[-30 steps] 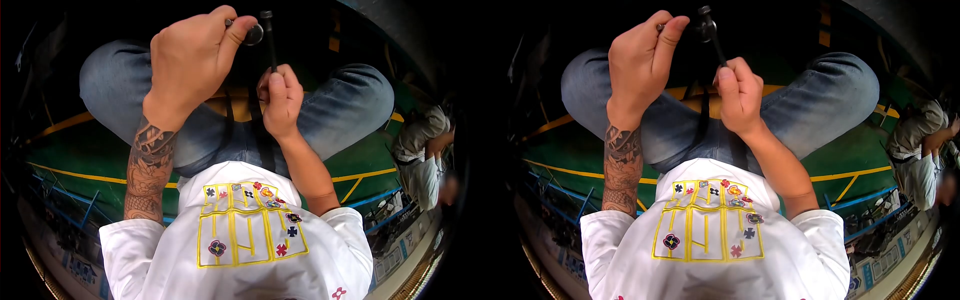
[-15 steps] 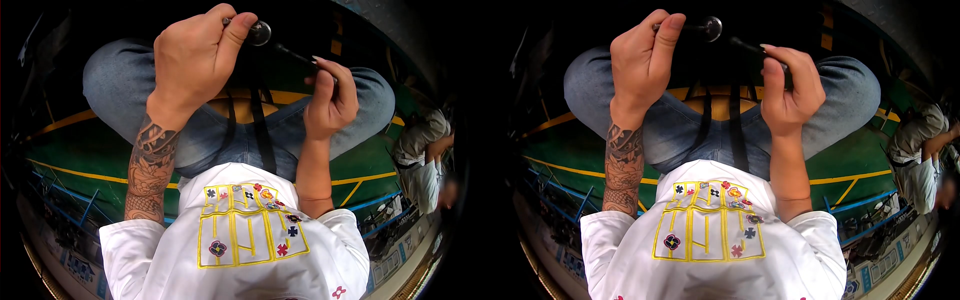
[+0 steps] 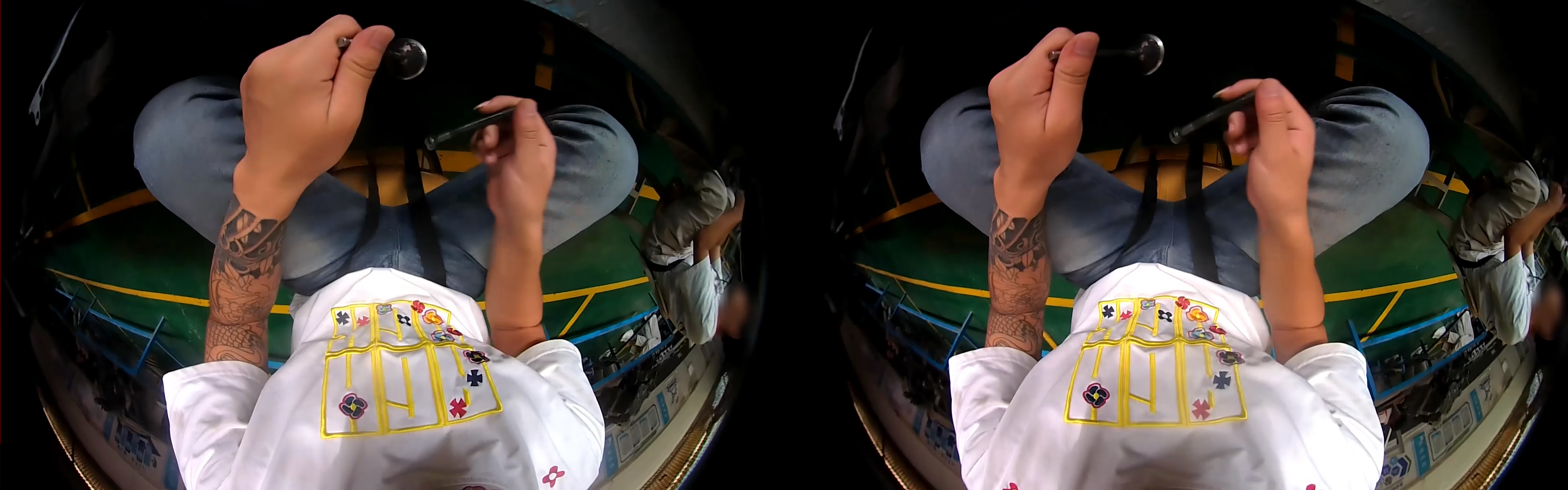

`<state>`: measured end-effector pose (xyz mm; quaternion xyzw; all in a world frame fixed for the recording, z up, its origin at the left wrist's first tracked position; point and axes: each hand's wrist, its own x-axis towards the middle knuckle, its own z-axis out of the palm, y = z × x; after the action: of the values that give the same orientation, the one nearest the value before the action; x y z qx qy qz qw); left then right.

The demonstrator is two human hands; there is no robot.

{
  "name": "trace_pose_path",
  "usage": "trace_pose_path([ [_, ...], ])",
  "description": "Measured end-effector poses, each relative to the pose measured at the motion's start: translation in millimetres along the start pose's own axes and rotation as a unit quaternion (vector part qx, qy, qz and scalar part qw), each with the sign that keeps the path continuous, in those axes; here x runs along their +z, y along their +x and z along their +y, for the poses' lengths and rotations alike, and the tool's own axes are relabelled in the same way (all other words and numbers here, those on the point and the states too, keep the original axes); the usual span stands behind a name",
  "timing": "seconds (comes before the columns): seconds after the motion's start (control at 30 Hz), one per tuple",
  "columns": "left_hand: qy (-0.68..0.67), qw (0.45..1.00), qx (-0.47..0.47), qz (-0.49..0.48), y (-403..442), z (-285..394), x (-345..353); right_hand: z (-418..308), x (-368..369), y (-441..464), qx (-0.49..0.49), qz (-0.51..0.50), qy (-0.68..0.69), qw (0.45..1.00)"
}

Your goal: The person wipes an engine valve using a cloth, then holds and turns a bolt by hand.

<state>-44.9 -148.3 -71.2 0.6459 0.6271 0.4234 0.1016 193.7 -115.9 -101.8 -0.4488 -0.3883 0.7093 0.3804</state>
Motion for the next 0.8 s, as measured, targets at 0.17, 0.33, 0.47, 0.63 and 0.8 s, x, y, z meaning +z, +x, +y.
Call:
trace_pose_path([
  [0.17,-0.012,1.0,-0.018,0.003,-2.2,3.0,0.0,-5.5,-2.8,4.4,0.023,-0.031,0.145,0.989],
  [0.33,0.016,0.999,-0.024,-0.015,-1.2,0.4,-3.1,-16.9,-0.4,3.8,0.111,-0.162,0.331,0.923],
  [0.47,-0.019,1.0,-0.005,0.003,-0.7,-0.4,-0.7,0.4,2.2,4.9,0.139,-0.196,0.342,0.909],
  [0.63,-0.015,1.0,-0.002,0.002,-1.1,-0.4,-0.7,-4.4,1.1,7.0,0.171,-0.207,0.407,0.873],
  [0.8,-0.016,1.0,0.001,0.008,-0.3,0.1,1.2,-5.2,0.1,8.6,0.167,-0.229,0.425,0.86],
])
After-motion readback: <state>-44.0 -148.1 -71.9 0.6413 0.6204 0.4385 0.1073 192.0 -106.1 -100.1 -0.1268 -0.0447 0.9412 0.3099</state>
